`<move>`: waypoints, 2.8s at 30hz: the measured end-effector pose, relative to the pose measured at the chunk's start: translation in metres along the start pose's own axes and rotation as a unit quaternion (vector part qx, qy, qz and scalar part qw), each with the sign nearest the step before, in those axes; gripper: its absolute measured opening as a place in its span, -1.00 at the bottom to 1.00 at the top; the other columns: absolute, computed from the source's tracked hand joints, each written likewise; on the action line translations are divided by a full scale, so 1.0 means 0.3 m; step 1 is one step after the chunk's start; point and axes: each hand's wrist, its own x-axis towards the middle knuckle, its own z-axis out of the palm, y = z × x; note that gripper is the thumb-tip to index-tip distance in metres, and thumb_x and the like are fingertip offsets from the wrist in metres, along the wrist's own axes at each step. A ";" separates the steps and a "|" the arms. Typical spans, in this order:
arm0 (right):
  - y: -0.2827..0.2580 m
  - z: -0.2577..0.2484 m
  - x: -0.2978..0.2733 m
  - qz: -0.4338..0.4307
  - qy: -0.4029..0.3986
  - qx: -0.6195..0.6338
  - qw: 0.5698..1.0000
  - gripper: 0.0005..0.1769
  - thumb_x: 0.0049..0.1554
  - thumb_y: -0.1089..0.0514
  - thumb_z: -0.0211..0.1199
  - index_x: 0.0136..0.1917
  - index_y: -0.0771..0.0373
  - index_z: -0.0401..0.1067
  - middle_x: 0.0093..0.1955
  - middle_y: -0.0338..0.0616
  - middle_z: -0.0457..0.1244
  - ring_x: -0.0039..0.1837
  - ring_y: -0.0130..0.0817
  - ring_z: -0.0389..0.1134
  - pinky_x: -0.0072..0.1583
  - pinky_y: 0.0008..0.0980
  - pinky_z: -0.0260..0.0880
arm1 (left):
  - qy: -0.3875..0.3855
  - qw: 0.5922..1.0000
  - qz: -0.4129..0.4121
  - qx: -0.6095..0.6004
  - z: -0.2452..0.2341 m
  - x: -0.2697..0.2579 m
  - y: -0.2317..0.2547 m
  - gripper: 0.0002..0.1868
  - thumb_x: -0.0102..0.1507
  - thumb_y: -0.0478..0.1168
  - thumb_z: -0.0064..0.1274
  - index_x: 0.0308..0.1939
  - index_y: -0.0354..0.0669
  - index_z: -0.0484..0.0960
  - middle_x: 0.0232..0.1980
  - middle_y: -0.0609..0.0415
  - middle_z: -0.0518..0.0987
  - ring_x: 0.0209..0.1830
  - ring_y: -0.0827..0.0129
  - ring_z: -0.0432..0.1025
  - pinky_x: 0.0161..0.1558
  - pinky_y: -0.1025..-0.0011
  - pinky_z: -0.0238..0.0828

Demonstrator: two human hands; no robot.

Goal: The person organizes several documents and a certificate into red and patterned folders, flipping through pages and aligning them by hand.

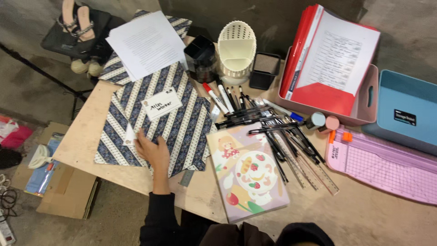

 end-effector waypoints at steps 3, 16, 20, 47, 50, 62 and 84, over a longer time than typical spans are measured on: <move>0.013 0.015 0.071 -0.028 -0.010 0.025 0.999 -0.92 0.33 0.22 0.10 0.05 0.28 0.31 0.00 -0.14 0.20 0.03 -0.46 0.19 0.07 -0.49 0.22 | -0.008 1.000 0.010 0.015 0.010 -0.011 -0.003 -0.20 0.29 -0.18 0.11 0.57 -0.18 0.12 0.53 -0.21 0.24 0.65 -0.26 -0.19 0.53 -0.22 -0.35; 0.865 -0.024 0.235 0.025 0.094 -0.367 0.925 -0.82 0.23 0.21 0.20 0.12 0.22 0.39 0.16 -0.10 0.25 0.24 -0.14 0.17 0.30 -0.23 0.19 | -0.079 0.962 -0.138 -0.223 -0.127 0.161 -0.073 -0.20 0.28 -0.15 0.02 0.55 -0.31 0.10 0.39 -0.28 0.38 -0.12 0.14 0.51 -0.14 0.15 0.50; 0.881 -0.023 0.225 0.027 0.078 -0.406 0.910 -0.70 0.14 0.16 0.27 0.15 0.21 0.40 0.26 -0.07 0.23 0.37 -0.05 0.13 0.40 -0.11 0.11 | -0.068 0.985 -0.080 -0.134 -0.123 0.171 -0.092 -0.19 0.29 -0.19 0.08 0.53 -0.37 0.07 0.34 -0.22 0.43 -0.28 0.32 0.50 -0.27 0.38 0.46; 0.916 -0.052 0.210 0.092 0.054 -0.425 0.899 -0.31 0.25 -0.04 0.14 0.58 0.17 0.13 0.57 0.05 0.08 0.57 -0.01 -0.02 0.53 0.01 -0.04 | -0.117 0.893 0.038 -0.432 -0.399 -0.015 0.155 -0.57 0.37 -0.36 0.07 0.31 -0.34 0.40 0.17 -0.06 0.60 0.12 0.34 0.50 0.20 0.35 0.43; 0.910 -0.054 0.207 0.104 0.038 -0.423 0.899 -0.33 0.23 -0.04 0.17 0.55 0.15 0.20 0.54 -0.02 0.15 0.56 -0.03 0.00 0.52 -0.03 0.00 | -0.097 0.882 0.043 -0.459 -0.434 -0.022 0.148 -0.52 0.35 -0.37 0.07 0.35 -0.33 0.37 0.21 -0.04 0.57 0.16 0.35 0.47 0.25 0.36 0.38; 0.837 -0.039 0.187 0.128 0.095 -0.154 0.975 -0.36 0.25 0.20 0.20 0.56 0.30 0.20 0.17 -0.01 0.35 0.08 -0.38 0.30 0.15 -0.48 0.34 | -0.065 0.840 0.037 -0.538 -0.548 -0.075 0.121 -0.41 0.34 -0.42 0.00 0.47 -0.32 0.28 0.29 -0.11 0.53 0.26 0.27 0.46 0.31 0.27 0.40; 0.397 -0.549 -0.305 0.129 0.399 -0.325 0.848 -0.39 0.19 0.24 0.27 0.50 0.30 0.29 0.44 0.04 0.29 0.35 -0.39 0.29 0.35 -0.43 0.26 | -0.379 0.797 -0.009 -0.470 0.216 -0.411 0.361 -0.40 0.33 -0.16 0.15 0.39 -0.33 0.36 0.24 -0.05 0.56 0.18 0.32 0.46 0.25 0.38 0.38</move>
